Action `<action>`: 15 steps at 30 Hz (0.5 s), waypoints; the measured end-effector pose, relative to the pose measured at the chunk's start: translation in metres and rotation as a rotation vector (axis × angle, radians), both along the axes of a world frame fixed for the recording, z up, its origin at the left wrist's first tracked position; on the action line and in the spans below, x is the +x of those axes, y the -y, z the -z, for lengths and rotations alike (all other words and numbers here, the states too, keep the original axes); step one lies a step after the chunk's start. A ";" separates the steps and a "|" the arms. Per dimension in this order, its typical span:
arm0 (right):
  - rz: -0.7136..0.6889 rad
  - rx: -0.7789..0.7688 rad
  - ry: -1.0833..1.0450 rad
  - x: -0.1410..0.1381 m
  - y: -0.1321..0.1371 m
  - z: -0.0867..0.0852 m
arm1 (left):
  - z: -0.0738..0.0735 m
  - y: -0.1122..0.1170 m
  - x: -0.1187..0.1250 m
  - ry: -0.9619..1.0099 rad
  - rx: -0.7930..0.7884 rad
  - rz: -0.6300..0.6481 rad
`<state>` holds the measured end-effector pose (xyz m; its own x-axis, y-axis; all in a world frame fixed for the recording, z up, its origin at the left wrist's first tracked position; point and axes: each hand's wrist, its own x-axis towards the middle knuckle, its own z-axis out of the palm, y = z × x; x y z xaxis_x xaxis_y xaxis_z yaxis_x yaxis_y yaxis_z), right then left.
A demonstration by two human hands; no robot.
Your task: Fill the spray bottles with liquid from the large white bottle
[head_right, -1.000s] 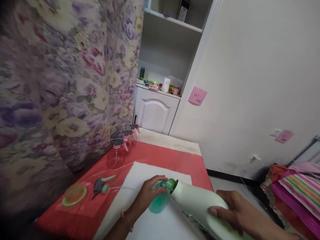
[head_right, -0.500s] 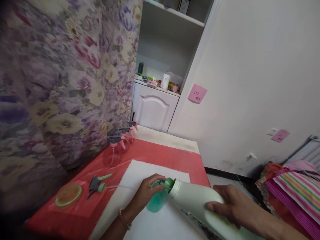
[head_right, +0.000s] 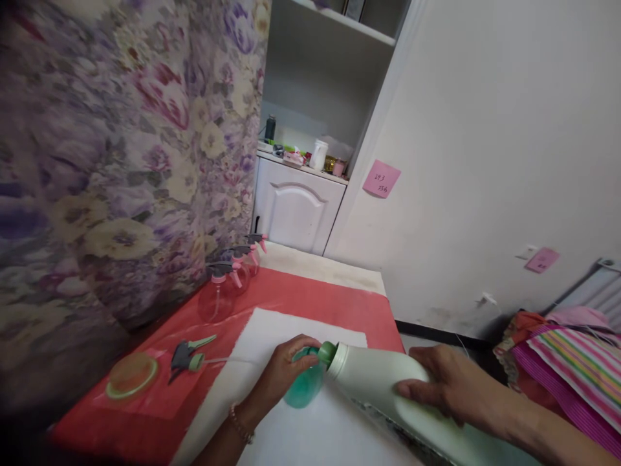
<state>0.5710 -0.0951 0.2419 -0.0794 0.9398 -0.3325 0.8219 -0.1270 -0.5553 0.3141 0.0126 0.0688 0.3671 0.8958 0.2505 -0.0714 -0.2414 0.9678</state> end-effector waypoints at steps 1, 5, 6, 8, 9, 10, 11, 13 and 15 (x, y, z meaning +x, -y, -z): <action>0.002 0.006 -0.005 0.001 -0.001 0.000 | -0.001 0.000 0.000 0.001 0.001 -0.002; -0.004 0.022 0.028 0.000 -0.002 -0.002 | -0.001 0.001 0.000 0.009 0.008 -0.004; -0.009 0.026 0.044 0.000 -0.002 -0.003 | -0.001 0.000 -0.001 0.013 0.011 -0.004; -0.025 0.036 0.079 0.000 -0.002 -0.005 | 0.000 0.000 0.000 0.021 0.019 -0.003; -0.036 0.042 0.098 -0.001 -0.003 -0.005 | 0.001 0.000 0.000 0.024 0.023 -0.003; -0.048 0.047 0.118 -0.001 -0.003 -0.006 | 0.001 0.000 0.000 0.027 0.026 -0.003; -0.058 0.050 0.138 -0.001 -0.003 -0.007 | 0.002 0.000 0.000 0.029 0.029 -0.002; -0.071 0.053 0.171 -0.001 -0.003 -0.007 | 0.002 0.000 0.000 0.030 0.033 -0.002; -0.074 0.062 0.179 0.000 -0.003 -0.007 | 0.003 0.000 -0.001 0.030 0.036 -0.002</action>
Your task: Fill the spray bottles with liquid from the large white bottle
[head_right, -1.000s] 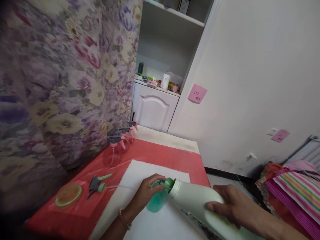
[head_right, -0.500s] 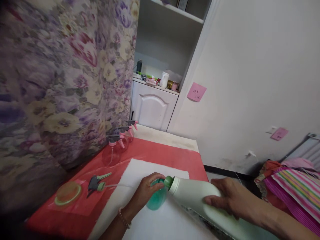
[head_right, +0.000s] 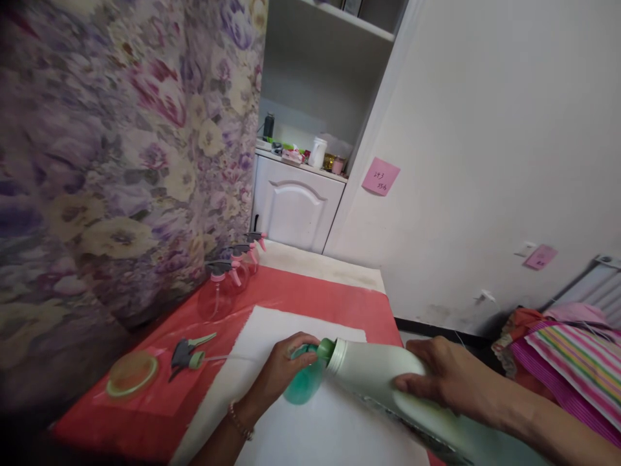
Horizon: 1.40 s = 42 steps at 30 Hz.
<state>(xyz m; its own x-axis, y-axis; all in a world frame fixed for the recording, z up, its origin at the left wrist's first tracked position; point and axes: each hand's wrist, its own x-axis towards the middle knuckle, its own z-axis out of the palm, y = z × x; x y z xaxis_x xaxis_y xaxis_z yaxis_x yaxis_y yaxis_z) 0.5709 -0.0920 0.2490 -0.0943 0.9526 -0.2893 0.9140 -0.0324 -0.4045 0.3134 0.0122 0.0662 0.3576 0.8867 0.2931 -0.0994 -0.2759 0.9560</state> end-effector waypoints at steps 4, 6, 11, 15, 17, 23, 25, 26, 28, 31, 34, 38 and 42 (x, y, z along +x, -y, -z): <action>-0.005 0.014 0.003 0.000 0.000 -0.001 | 0.000 0.000 0.000 -0.006 0.005 0.001; -0.018 0.007 0.037 -0.002 0.000 -0.004 | 0.000 0.000 0.000 -0.008 0.007 -0.001; -0.054 -0.004 0.108 -0.006 0.001 -0.009 | 0.000 0.000 0.001 -0.011 0.010 -0.004; -0.064 0.003 0.121 -0.007 0.001 -0.009 | -0.002 0.000 0.001 -0.012 0.012 -0.006; -0.065 0.009 0.128 -0.008 0.001 -0.009 | -0.002 0.000 0.001 -0.011 0.013 -0.003; -0.080 0.024 0.150 -0.007 0.001 -0.011 | 0.002 -0.002 0.002 -0.008 0.015 0.004; -0.089 0.031 0.162 -0.006 0.000 -0.011 | 0.003 -0.002 0.002 -0.007 0.017 0.004; -0.090 0.037 0.168 -0.006 0.000 -0.011 | 0.004 -0.002 0.002 -0.007 0.017 0.004; -0.083 0.041 0.166 -0.006 -0.001 -0.011 | 0.004 -0.002 0.002 -0.009 0.016 0.003; -0.075 0.031 0.150 -0.005 -0.001 -0.010 | 0.003 -0.001 0.002 -0.011 0.013 0.001; -0.083 0.032 0.162 -0.004 -0.001 -0.010 | 0.004 -0.002 0.002 -0.010 0.011 0.002; -0.092 0.036 0.186 -0.004 -0.001 -0.011 | 0.006 -0.003 0.002 -0.009 0.012 0.006; -0.108 0.047 0.186 -0.006 -0.001 -0.013 | 0.006 -0.003 0.003 -0.005 0.006 0.002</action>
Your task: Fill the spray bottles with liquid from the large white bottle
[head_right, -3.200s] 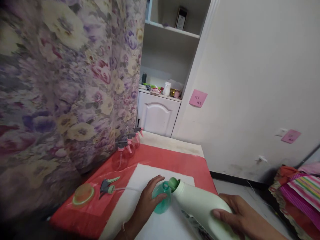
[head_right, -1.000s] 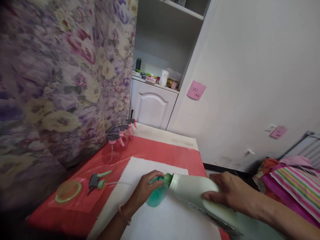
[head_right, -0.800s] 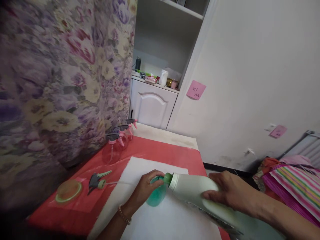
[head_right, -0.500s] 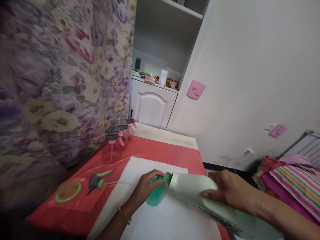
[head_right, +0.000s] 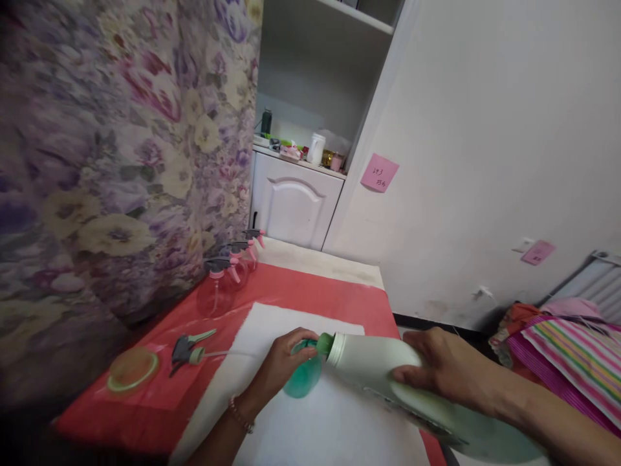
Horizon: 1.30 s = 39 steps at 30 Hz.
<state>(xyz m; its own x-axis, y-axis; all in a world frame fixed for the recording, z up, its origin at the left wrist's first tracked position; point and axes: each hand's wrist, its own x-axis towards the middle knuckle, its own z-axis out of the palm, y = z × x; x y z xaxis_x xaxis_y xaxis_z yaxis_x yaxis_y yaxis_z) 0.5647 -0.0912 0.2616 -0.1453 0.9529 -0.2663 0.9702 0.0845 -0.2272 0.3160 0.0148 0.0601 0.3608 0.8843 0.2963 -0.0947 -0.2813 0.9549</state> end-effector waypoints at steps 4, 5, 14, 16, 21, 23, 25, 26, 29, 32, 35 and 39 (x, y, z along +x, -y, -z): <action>0.005 -0.007 -0.002 0.000 0.000 0.000 | -0.001 0.000 0.001 0.001 -0.008 -0.004; 0.010 -0.007 0.001 0.000 0.000 0.000 | -0.002 0.000 0.001 0.000 -0.009 -0.004; 0.002 -0.008 0.015 -0.001 0.001 -0.003 | -0.006 0.003 0.000 -0.009 -0.019 -0.005; -0.002 -0.010 0.027 -0.001 0.001 -0.002 | -0.007 0.003 -0.001 -0.014 -0.021 -0.003; -0.011 0.002 0.047 -0.001 -0.001 -0.002 | -0.007 0.003 0.000 -0.025 -0.021 -0.008; -0.018 -0.001 0.044 -0.001 0.000 -0.002 | -0.006 0.003 0.000 -0.028 -0.018 -0.010; -0.014 0.008 0.040 -0.002 0.000 -0.003 | -0.006 0.003 -0.001 -0.029 -0.017 -0.010; -0.010 0.012 0.039 -0.002 0.001 -0.003 | -0.007 0.003 -0.001 -0.030 -0.017 -0.009; -0.002 0.009 0.039 -0.002 0.001 -0.004 | -0.008 0.004 -0.001 -0.033 -0.014 -0.009; 0.002 0.003 0.043 -0.001 0.001 -0.004 | -0.009 0.004 -0.001 -0.036 -0.005 -0.016; 0.009 0.008 0.047 0.000 0.001 -0.004 | -0.008 0.004 -0.002 -0.037 0.008 -0.021; 0.024 0.000 0.032 -0.002 0.001 -0.005 | -0.006 0.002 -0.001 -0.033 0.010 -0.019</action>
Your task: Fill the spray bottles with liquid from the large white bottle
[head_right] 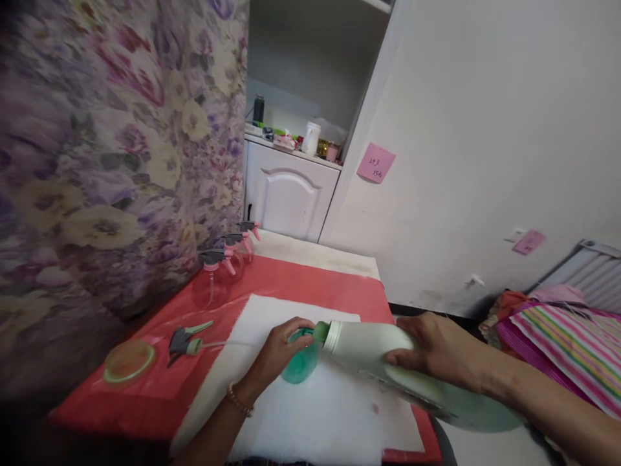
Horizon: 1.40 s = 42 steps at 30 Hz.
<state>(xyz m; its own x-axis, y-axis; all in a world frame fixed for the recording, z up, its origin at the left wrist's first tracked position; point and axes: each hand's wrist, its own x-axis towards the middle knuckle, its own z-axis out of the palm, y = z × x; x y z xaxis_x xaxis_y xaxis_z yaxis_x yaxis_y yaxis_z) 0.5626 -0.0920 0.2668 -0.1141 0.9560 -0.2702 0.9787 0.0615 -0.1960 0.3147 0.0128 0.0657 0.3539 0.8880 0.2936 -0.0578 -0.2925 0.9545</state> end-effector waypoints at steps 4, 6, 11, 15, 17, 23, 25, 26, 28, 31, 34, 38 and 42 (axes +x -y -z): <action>-0.012 0.017 0.019 -0.001 -0.001 -0.001 | 0.002 -0.002 0.001 0.001 0.002 0.014; -0.009 0.018 0.024 -0.001 -0.001 -0.001 | 0.003 -0.002 0.001 0.002 0.007 0.020; 0.011 0.002 0.024 -0.001 0.000 -0.001 | 0.002 -0.002 0.002 0.003 0.010 0.017; -0.002 0.008 0.036 -0.001 0.000 -0.002 | 0.000 -0.001 0.001 -0.005 0.000 0.016; -0.002 0.008 0.044 -0.002 0.000 -0.003 | 0.001 -0.001 0.001 -0.007 -0.005 0.016; 0.001 0.000 0.040 -0.004 0.000 -0.005 | 0.008 -0.003 0.003 0.000 -0.008 0.019; 0.001 0.000 0.042 -0.004 0.000 -0.005 | 0.008 -0.003 0.003 -0.002 -0.007 0.017; 0.001 -0.002 0.042 -0.004 0.000 -0.004 | 0.007 -0.003 0.003 -0.004 -0.006 0.017; 0.007 -0.003 0.036 -0.004 0.000 -0.004 | 0.004 -0.002 0.003 -0.010 -0.002 0.015; 0.010 -0.004 0.023 -0.005 0.000 -0.004 | 0.001 -0.001 0.002 -0.015 0.005 0.014; 0.013 0.005 0.027 -0.006 0.001 -0.005 | 0.000 -0.001 0.001 -0.017 0.006 0.011; 0.009 0.015 0.038 -0.006 0.000 -0.005 | 0.001 0.000 0.002 -0.018 0.003 0.013; 0.010 -0.008 0.029 -0.004 -0.001 -0.006 | 0.001 -0.001 0.002 -0.022 0.004 0.019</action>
